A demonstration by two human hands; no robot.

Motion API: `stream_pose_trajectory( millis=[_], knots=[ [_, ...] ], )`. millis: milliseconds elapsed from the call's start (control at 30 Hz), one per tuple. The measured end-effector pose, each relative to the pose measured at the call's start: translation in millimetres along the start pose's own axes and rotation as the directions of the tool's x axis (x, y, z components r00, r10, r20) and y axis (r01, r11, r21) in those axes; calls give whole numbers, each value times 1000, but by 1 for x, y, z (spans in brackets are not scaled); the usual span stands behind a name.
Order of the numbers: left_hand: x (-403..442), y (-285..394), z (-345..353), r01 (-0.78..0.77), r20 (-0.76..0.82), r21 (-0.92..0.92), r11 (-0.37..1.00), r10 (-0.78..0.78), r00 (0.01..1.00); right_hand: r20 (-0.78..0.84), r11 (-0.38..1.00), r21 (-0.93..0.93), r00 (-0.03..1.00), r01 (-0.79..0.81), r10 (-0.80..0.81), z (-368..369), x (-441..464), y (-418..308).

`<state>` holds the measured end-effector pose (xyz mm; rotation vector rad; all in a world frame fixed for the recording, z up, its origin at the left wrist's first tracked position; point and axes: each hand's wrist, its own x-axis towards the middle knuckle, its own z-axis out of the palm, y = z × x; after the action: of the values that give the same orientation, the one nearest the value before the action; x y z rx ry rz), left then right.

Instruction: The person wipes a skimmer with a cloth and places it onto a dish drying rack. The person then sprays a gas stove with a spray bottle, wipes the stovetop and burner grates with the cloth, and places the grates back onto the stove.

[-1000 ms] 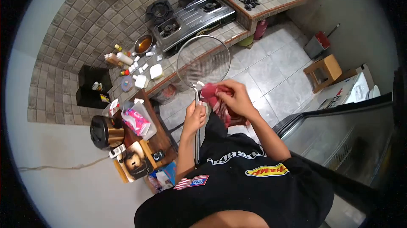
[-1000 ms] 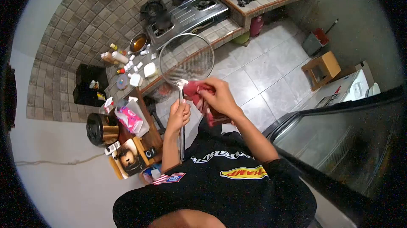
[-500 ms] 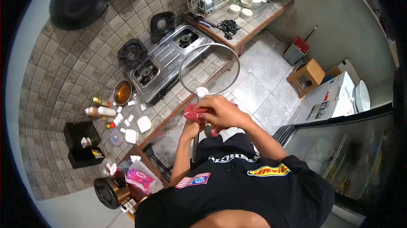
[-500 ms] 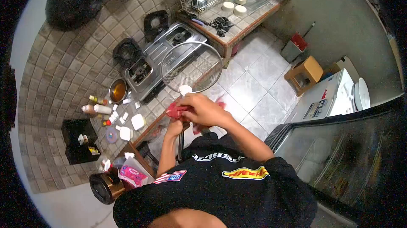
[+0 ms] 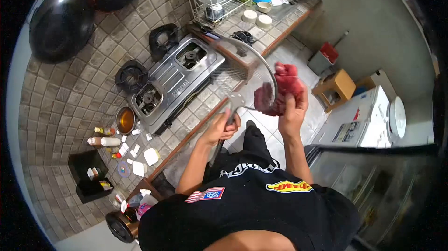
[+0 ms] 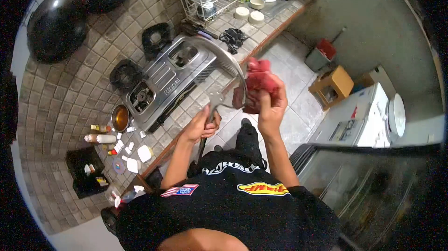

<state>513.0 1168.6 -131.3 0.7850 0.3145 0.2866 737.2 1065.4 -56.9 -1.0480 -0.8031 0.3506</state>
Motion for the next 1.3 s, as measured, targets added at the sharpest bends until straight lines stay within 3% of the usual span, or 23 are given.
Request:
stream_pose_trajectory(
  millis=[67, 133, 200, 267, 333, 400, 467, 533, 567, 600, 667, 733, 800, 867, 933, 967, 1067, 1100, 1133, 1200, 1233, 1267, 1300],
  knots=[
    [25, 8, 11, 181, -97, 261, 948, -161, 982, 121, 989, -25, 983, 145, -141, 16, 42, -2],
    [42, 6, 19, 211, -67, 195, 958, -201, 977, 337, 985, -81, 935, 150, -114, 24, 96, -6],
    [56, 11, 23, 202, 13, 154, 967, -206, 978, 439, 976, 15, 875, 219, -203, 40, 146, 4],
    [67, 14, 21, 189, -26, 114, 975, -187, 982, 550, 978, 98, 810, 182, -206, 59, 186, 20],
    [74, 17, 14, 175, -62, 78, 982, -170, 983, 577, 983, 24, 806, -183, 136, 77, 199, 39],
    [76, 16, 3, 113, -80, -43, 993, -116, 990, 588, 948, 47, 776, -314, 228, 96, 205, 59],
    [79, 17, 1, 44, -168, -48, 998, -51, 985, 604, 965, -79, 758, -251, 247, 113, 201, 70],
    [74, 13, 1, -9, -284, -127, 992, -27, 959, 681, 992, 120, 730, -38, -55, 132, 186, 86],
    [70, 12, 2, -20, -313, -130, 991, -21, 949, 748, 989, 143, 658, -38, -83, 138, 181, 78],
    [65, 8, 5, -69, -368, -149, 986, 9, 930, 791, 977, 192, 575, 90, -209, 146, 181, 74],
    [57, -1, 12, -183, -393, -210, 960, 89, 915, 852, 891, 410, 267, 194, -450, 164, 185, 80],
    [49, -14, 17, -278, -453, -187, 942, 168, 875, 833, 846, 520, 146, 121, -533, 190, 182, 85],
    [41, -23, 23, -344, -453, -136, 929, 251, 856, 857, 866, 496, 131, 59, -499, 218, 178, 91],
    [32, -31, 31, -397, -509, -110, 911, 291, 810, 905, 894, 405, 229, -195, -360, 246, 157, 105],
    [20, -41, 36, -402, -561, -67, 913, 299, 772, 981, 888, -86, 117, -451, 155, 258, 137, 102],
    [13, -49, 38, -399, -594, -84, 913, 276, 756, 986, 886, -86, 90, -455, 142, 266, 123, 109],
    [-11, -65, 39, -496, -670, -144, 856, 285, 686, 918, 576, -318, -92, -753, 386, 271, 47, 165],
    [-20, -65, 40, -512, -676, -134, 848, 300, 673, 821, 286, -438, -249, -852, 514, 262, 27, 158],
    [-31, -64, 43, -546, -711, -106, 831, 321, 626, 800, 157, -503, -389, -850, 457, 255, 6, 156],
    [-59, -65, 37, -596, -743, -47, 802, 370, 557, 812, 59, -459, -392, -886, 432, 232, -32, 125],
    [-76, -75, 29, -580, -789, -7, 815, 351, 504, 796, -7, -372, -323, -928, 511, 228, -49, 96],
    [-91, -77, 27, -561, -832, 25, 828, 328, 448, 817, 123, -518, -447, -846, 365, 219, -49, 98],
    [-106, -78, 27, -520, -881, 122, 845, 334, 336, 811, 129, -501, -412, -856, 416, 219, -59, 98]
  ],
)
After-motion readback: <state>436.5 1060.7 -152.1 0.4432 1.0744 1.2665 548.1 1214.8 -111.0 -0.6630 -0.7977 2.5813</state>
